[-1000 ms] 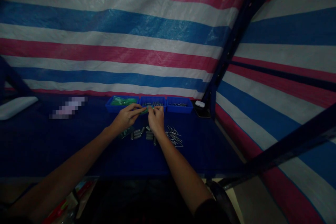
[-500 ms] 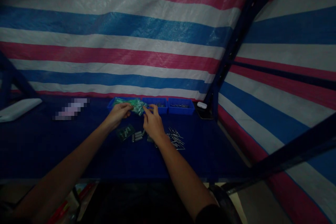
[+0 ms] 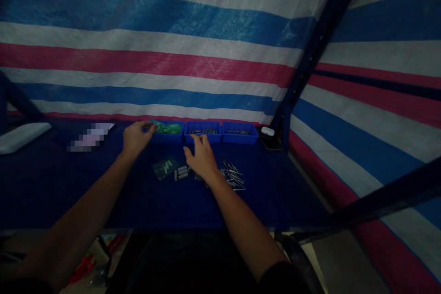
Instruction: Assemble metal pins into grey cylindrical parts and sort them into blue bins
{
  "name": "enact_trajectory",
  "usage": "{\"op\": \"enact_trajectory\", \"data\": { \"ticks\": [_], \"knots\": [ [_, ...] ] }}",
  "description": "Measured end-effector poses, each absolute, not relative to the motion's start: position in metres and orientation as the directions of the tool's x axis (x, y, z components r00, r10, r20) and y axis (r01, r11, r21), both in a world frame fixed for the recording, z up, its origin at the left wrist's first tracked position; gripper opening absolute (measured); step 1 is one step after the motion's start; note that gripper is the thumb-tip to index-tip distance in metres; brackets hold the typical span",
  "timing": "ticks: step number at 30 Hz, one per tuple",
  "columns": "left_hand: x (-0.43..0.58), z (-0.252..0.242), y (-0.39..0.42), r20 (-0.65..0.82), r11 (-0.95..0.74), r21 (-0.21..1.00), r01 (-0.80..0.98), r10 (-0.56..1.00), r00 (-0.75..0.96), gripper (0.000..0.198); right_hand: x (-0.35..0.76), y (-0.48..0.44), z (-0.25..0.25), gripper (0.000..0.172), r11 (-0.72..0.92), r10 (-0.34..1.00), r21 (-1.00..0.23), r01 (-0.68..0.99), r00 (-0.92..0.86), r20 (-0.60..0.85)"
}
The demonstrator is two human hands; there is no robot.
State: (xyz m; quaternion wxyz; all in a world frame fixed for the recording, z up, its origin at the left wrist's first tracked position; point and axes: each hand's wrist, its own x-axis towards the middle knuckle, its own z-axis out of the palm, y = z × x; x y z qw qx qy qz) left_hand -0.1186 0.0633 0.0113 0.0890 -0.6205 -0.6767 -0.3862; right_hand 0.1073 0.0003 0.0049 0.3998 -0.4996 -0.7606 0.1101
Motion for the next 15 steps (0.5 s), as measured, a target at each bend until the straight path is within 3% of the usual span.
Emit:
{"op": "enact_trajectory", "data": {
  "ticks": [4,8,15],
  "knots": [
    [-0.114,0.011,0.058,0.560,-0.019,0.355,0.935,0.805,-0.197,0.047,0.094,-0.016,0.007,0.045,0.521,0.824,-0.397,0.756,-0.325,0.463],
    [-0.115,0.007,0.057,0.588,-0.023,0.391,0.920,0.776,-0.230,0.043,0.072,-0.029,0.003,0.064,0.517,0.826,-0.253,0.818,-0.399,0.397],
    [-0.097,0.014,0.049,0.701,-0.160,0.416,0.895,0.683,-0.204,0.029,0.065,-0.027,0.000,0.059,0.527,0.841,-0.272,0.805,-0.448,0.303]
  ]
}}
